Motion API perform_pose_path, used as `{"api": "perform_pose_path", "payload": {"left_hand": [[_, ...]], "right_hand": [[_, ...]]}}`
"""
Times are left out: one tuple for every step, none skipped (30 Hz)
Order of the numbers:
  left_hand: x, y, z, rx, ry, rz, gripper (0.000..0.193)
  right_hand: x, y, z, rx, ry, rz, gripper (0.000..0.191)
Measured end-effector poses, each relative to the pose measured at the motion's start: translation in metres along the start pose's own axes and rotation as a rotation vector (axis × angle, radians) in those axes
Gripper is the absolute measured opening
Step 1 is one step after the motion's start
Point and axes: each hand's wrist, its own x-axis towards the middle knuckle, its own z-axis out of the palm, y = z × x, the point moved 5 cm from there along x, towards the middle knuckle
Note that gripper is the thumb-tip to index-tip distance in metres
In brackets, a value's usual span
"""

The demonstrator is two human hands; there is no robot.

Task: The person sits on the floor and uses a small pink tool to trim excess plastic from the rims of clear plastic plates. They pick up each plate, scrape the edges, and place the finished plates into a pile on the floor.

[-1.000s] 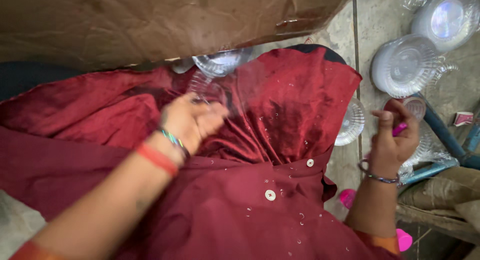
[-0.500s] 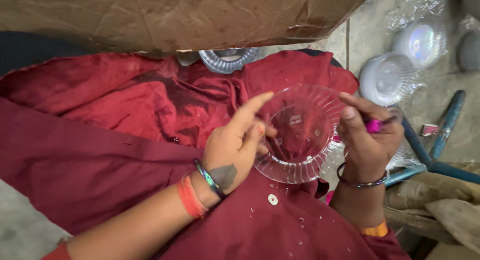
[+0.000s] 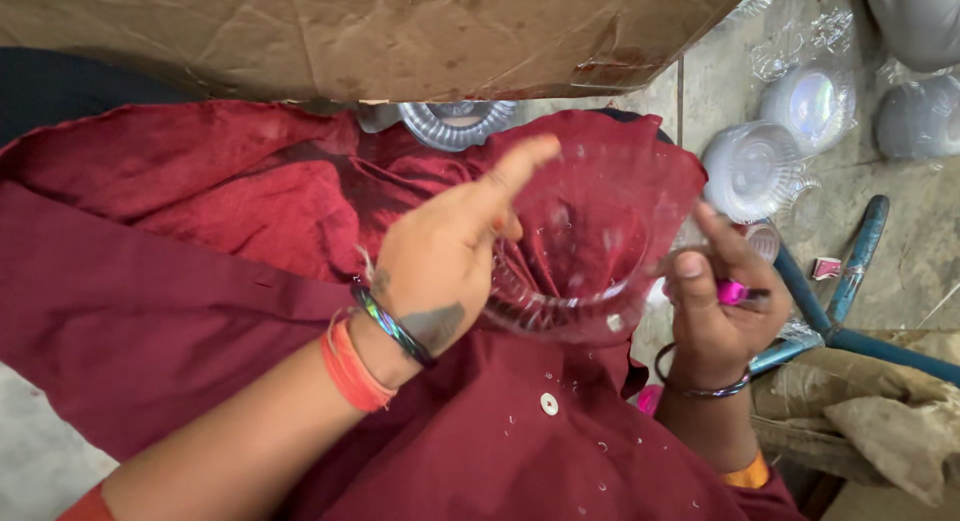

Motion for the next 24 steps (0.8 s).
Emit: {"api": "perform_pose_path", "payload": {"left_hand": [[-0.001, 0.001, 0.001, 0.070, -0.045, 0.030, 0.063], [-0.003, 0.003, 0.004, 0.140, -0.090, 0.060, 0.066], [-0.004, 0.004, 0.005, 0.115, -0.084, 0.068, 0.066], [-0.006, 0.004, 0.007, 0.091, -0.076, 0.073, 0.067], [-0.008, 0.005, 0.009, 0.067, -0.066, 0.077, 0.067], [-0.009, 0.003, 0.009, -0.031, -0.020, 0.023, 0.059], [-0.011, 0.001, 0.011, -0.129, 0.026, -0.029, 0.050], [-0.013, -0.002, 0.012, -0.227, 0.070, -0.083, 0.043], [-0.016, -0.003, 0.018, -0.337, 0.063, -0.111, 0.043], [-0.018, -0.004, 0.023, -0.445, 0.055, -0.138, 0.044], [-0.021, -0.005, 0.028, -0.552, 0.047, -0.165, 0.045], [-0.024, -0.006, 0.031, -0.577, 0.043, -0.173, 0.047], [-0.027, -0.007, 0.034, -0.603, 0.038, -0.182, 0.048], [-0.030, -0.008, 0.037, -0.629, 0.034, -0.191, 0.050], [-0.031, -0.009, 0.039, -0.645, 0.036, -0.189, 0.051], [-0.032, -0.010, 0.040, -0.660, 0.038, -0.186, 0.052], [-0.033, -0.011, 0.041, -0.675, 0.041, -0.184, 0.053], [-0.032, -0.011, 0.042, -0.704, 0.049, -0.180, 0.053], [-0.031, -0.010, 0.043, -0.732, 0.057, -0.176, 0.052], [-0.029, -0.010, 0.043, -0.759, 0.066, -0.172, 0.051], [-0.026, -0.009, 0.040, -0.730, 0.098, -0.154, 0.047], [-0.021, -0.008, 0.036, -0.701, 0.130, -0.135, 0.042], [-0.017, -0.006, 0.031, -0.672, 0.162, -0.116, 0.038], [-0.013, -0.003, 0.024, -0.472, 0.156, -0.062, 0.036]], "right_hand": [[0.001, -0.004, 0.000, -0.047, -0.074, -0.020, 0.034], [0.002, -0.004, 0.001, -0.051, -0.099, -0.017, 0.033], [0.003, -0.005, 0.002, -0.055, -0.123, -0.013, 0.033], [0.003, -0.004, 0.003, -0.013, -0.099, 0.015, 0.034], [0.004, -0.003, 0.004, 0.030, -0.077, 0.043, 0.035], [0.005, -0.003, 0.007, 0.077, -0.043, 0.023, 0.035], [0.006, -0.003, 0.010, 0.124, -0.008, 0.003, 0.036], [0.007, -0.003, 0.012, 0.139, 0.028, -0.008, 0.038], [0.007, -0.003, 0.014, 0.153, 0.065, -0.020, 0.040], [0.007, -0.004, 0.014, 0.136, 0.103, -0.024, 0.044], [0.007, -0.005, 0.015, 0.120, 0.142, -0.029, 0.048], [0.006, -0.006, 0.016, 0.141, 0.158, -0.044, 0.045], [0.005, -0.006, 0.016, 0.160, 0.173, -0.059, 0.042], [0.003, -0.006, 0.015, 0.156, 0.195, -0.058, 0.042], [0.002, -0.005, 0.014, 0.152, 0.216, -0.057, 0.042], [0.000, -0.003, 0.012, 0.127, 0.244, -0.039, 0.045], [-0.002, -0.001, 0.010, 0.101, 0.271, -0.022, 0.048], [-0.002, 0.001, 0.009, 0.128, 0.248, -0.045, 0.045], [-0.001, 0.003, 0.009, 0.157, 0.225, -0.068, 0.043], [0.000, 0.004, 0.007, 0.153, 0.205, -0.090, 0.038], [0.002, 0.006, 0.006, 0.150, 0.186, -0.112, 0.034], [0.005, 0.006, 0.002, 0.115, 0.171, -0.134, 0.029], [0.009, 0.007, -0.001, 0.115, 0.156, -0.144, 0.030], [0.012, 0.007, -0.004, 0.115, 0.141, -0.154, 0.032]]}}
